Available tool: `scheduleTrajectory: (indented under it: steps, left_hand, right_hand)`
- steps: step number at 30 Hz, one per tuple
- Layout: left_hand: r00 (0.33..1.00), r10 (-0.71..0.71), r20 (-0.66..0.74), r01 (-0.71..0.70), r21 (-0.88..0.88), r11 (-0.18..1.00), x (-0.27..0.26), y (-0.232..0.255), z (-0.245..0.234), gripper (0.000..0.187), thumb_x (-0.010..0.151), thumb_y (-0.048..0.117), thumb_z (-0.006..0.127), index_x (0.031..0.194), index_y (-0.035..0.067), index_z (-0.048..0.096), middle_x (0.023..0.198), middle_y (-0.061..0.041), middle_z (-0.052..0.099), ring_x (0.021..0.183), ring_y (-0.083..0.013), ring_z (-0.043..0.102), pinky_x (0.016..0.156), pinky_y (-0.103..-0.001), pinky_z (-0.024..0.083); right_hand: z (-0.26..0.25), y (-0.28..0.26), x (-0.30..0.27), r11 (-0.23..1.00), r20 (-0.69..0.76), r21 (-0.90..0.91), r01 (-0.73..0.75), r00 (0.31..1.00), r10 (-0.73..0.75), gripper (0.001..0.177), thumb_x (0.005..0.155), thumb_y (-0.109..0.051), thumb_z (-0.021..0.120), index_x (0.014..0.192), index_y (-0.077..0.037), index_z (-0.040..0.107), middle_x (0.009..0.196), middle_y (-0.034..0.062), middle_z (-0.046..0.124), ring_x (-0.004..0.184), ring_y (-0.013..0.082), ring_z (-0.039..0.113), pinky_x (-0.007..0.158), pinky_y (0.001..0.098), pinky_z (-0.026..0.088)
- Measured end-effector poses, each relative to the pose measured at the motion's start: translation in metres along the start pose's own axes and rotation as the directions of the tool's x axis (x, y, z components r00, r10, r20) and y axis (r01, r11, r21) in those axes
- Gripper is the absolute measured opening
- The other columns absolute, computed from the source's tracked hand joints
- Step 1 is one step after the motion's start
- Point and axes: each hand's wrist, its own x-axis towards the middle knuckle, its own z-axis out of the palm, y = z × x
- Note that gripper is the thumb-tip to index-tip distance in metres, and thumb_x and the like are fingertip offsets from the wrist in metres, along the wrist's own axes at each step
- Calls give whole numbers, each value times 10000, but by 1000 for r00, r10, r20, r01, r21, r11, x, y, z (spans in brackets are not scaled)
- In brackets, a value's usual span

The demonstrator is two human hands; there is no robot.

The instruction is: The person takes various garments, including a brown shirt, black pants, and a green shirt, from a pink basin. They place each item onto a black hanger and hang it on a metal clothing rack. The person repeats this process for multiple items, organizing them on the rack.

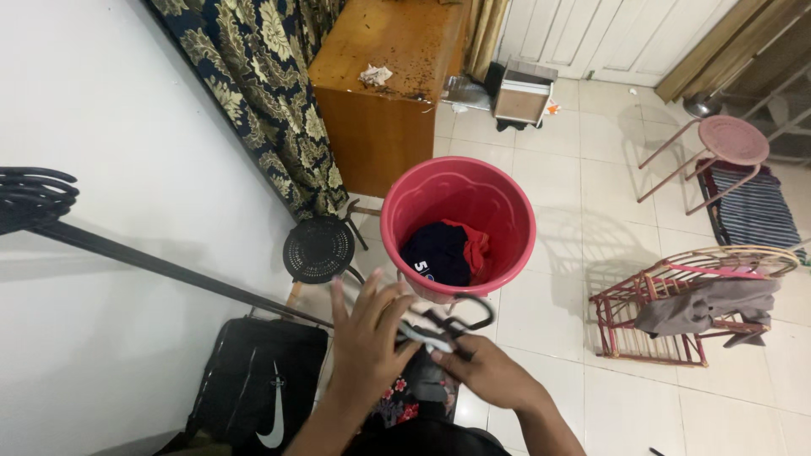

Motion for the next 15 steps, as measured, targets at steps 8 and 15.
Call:
scheduleTrajectory:
  steps: [8,15]
  left_hand:
    - [989,-147,33,148,-393,908,-27,43,33,600,738,81,844,1282,18,599,1194,-129,598,1094,-319,583,954,-443,464]
    - [991,-8,-135,-29,-270,962,-33,35,39,400,798,56,789,1193,98,746,1057,1,659,959,-212,650,854,-388,505]
  right_hand:
    - [-23,-6,-11,994,-14,42,104,995,-103,248,913,-124,629,1123,-45,736,771,-2,719,750,85,638,699,280,543]
    - [-26,-10,-19,936,-38,221,274,961,-273,287,895,-18,691,1174,-7,758,908,16,593,798,98,567,704,297,492]
